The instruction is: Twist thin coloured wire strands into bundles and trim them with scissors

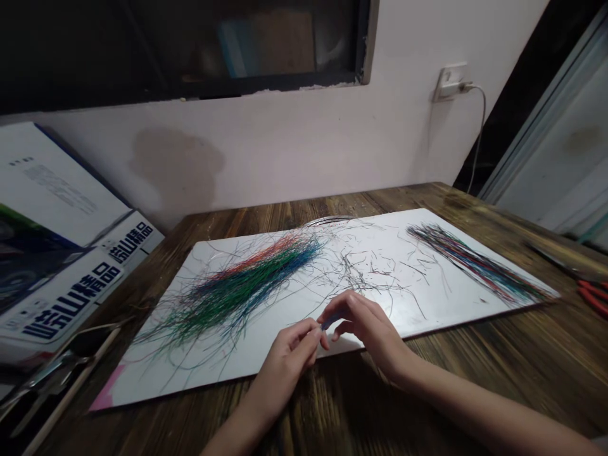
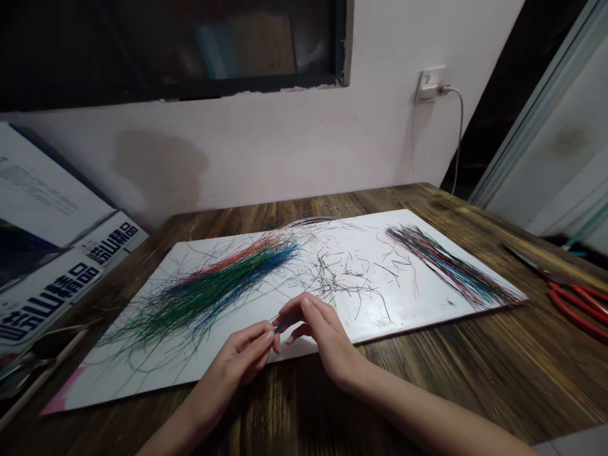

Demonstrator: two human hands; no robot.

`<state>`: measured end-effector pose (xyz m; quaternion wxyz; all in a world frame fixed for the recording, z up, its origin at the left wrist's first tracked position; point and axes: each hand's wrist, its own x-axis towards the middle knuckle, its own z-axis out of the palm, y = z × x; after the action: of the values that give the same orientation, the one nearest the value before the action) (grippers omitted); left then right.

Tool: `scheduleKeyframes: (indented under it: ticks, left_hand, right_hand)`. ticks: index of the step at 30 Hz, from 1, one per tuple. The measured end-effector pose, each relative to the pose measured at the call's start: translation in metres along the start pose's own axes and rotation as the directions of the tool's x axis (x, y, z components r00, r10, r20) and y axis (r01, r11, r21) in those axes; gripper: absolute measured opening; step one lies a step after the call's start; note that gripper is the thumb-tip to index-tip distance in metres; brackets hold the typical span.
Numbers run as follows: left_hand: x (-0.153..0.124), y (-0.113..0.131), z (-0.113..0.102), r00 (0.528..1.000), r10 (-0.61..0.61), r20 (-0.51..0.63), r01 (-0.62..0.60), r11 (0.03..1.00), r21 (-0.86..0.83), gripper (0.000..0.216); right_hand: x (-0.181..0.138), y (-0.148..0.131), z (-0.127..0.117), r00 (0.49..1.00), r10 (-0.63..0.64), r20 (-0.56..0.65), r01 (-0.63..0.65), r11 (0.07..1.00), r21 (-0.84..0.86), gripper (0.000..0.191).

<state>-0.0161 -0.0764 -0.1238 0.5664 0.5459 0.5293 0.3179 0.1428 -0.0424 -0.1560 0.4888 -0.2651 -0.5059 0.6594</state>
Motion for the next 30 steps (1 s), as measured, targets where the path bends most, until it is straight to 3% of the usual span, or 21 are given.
scheduleKeyframes:
  ticks: [12,18,23,30]
  left_hand:
    - [0.001,-0.003,0.001,0.999,0.004,0.036,-0.005,0.999,0.039,0.030]
    - [-0.004,0.001,0.003,0.997,0.018,0.076,-0.019,1.000,0.005,0.033]
    - [-0.005,0.000,0.003,0.993,0.035,0.110,-0.032,0.999,-0.033,0.032]
    - [-0.003,0.000,0.003,0.995,0.038,0.097,-0.033,0.998,-0.051,0.032]
  right_hand:
    - [0.000,0.010,-0.005,0.999,0.042,-0.010,-0.043,0.987,-0.156,0.040]
    - [-0.003,0.015,-0.004,0.995,0.038,0.095,-0.020,0.983,-0.181,0.038]
    - [-0.006,0.007,0.000,0.987,0.047,0.154,-0.021,0.985,-0.170,0.042]
    - [-0.015,-0.012,0.007,0.973,0.105,0.205,-0.035,0.946,-0.322,0.043]
